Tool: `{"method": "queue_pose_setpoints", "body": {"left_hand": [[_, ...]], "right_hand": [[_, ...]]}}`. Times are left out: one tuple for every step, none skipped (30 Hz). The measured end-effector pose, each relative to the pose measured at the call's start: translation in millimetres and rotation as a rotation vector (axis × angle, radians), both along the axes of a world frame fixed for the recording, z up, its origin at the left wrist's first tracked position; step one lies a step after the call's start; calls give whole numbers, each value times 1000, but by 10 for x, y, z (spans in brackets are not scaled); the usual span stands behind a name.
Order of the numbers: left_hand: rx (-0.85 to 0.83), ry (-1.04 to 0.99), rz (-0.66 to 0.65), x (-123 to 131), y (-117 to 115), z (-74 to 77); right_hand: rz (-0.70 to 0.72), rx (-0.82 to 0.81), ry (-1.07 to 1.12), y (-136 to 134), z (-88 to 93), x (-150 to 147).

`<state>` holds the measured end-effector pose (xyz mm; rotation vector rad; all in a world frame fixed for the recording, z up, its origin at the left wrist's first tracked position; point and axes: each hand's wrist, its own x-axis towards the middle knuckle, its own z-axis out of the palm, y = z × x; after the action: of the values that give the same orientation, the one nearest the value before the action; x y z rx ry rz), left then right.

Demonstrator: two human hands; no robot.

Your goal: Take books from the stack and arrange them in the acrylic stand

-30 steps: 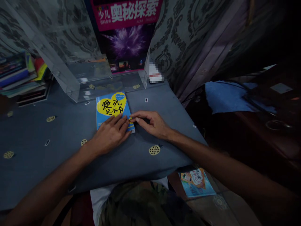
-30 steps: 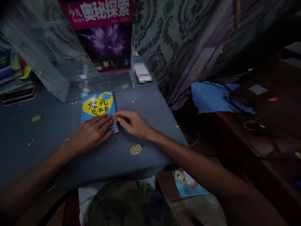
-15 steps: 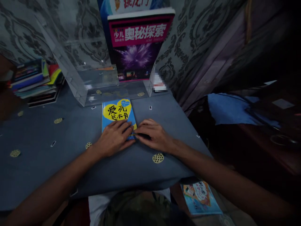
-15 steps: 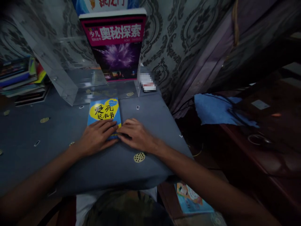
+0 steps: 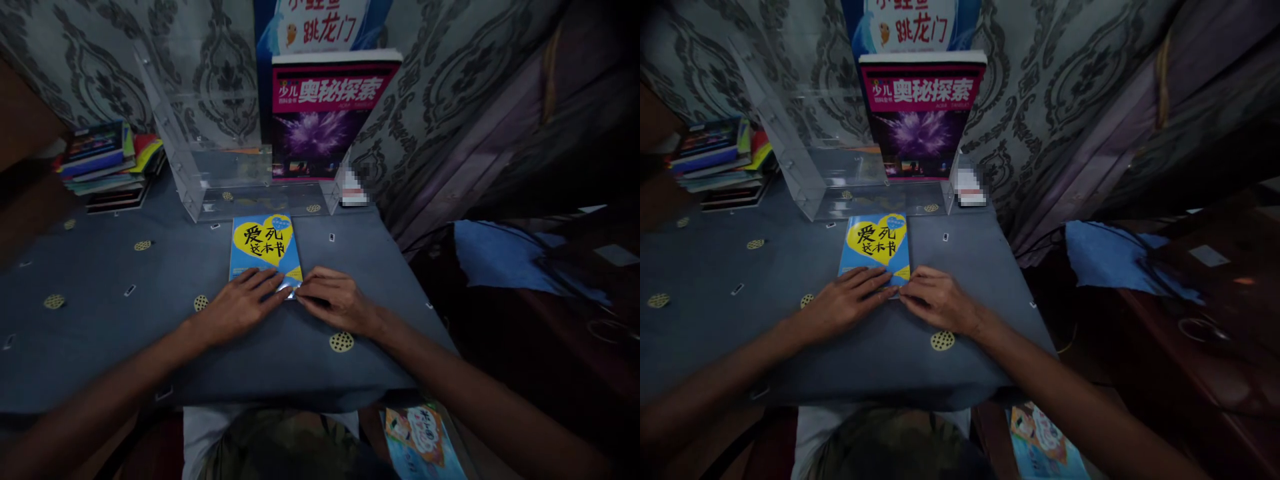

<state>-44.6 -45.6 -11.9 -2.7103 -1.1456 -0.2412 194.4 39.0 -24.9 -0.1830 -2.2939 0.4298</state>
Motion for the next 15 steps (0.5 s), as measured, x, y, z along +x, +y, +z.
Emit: {"method": "queue_pose_setpoints", "body": {"left_hand": [[-8, -7, -10, -58, -44, 2], [-10, -16, -20, -120, -87, 2], [-9, -25, -29, -182, -127, -3], [-7, -34, -33, -241, -164, -12], [-2, -44, -35, -295, -196, -24], [4, -53, -35, -341, -225, -37], [8, -61, -35, -376, -247, -48], [8, -68, -34, -400, -264, -57], [7, -77, -35, -411, -274, -59], [6, -91, -35, -411, -278, -55], [4, -111, -33, -400, -274, -43], [-1, -138, -29, -383, -262, -24], [-12, -173, -22, -361, -242, 0], [-31, -217, -14, -340, -213, 27], [-55, -267, 0, -322, -176, 52]], "right_hand": [[-4, -2, -6, -1, 4, 1], [-9, -4, -11, -2, 6, 2], [-14, -7, -15, -4, 8, 3], [-20, -11, -19, -5, 9, 5], [-26, -17, -22, -6, 8, 5], [-27, -24, -23, -6, 6, 6], [-26, -30, -22, -5, 4, 6], [-24, -36, -22, -4, 0, 6], [-23, -41, -21, -3, -4, 5], [-23, -46, -17, -2, -7, 4], [-24, -53, -13, -1, -10, 2], [-28, -60, -9, -1, -12, -1], [-35, -68, -7, -2, -13, -5], [-41, -75, -8, -3, -13, -11], [-50, -80, -17, -4, -11, -18]]}}
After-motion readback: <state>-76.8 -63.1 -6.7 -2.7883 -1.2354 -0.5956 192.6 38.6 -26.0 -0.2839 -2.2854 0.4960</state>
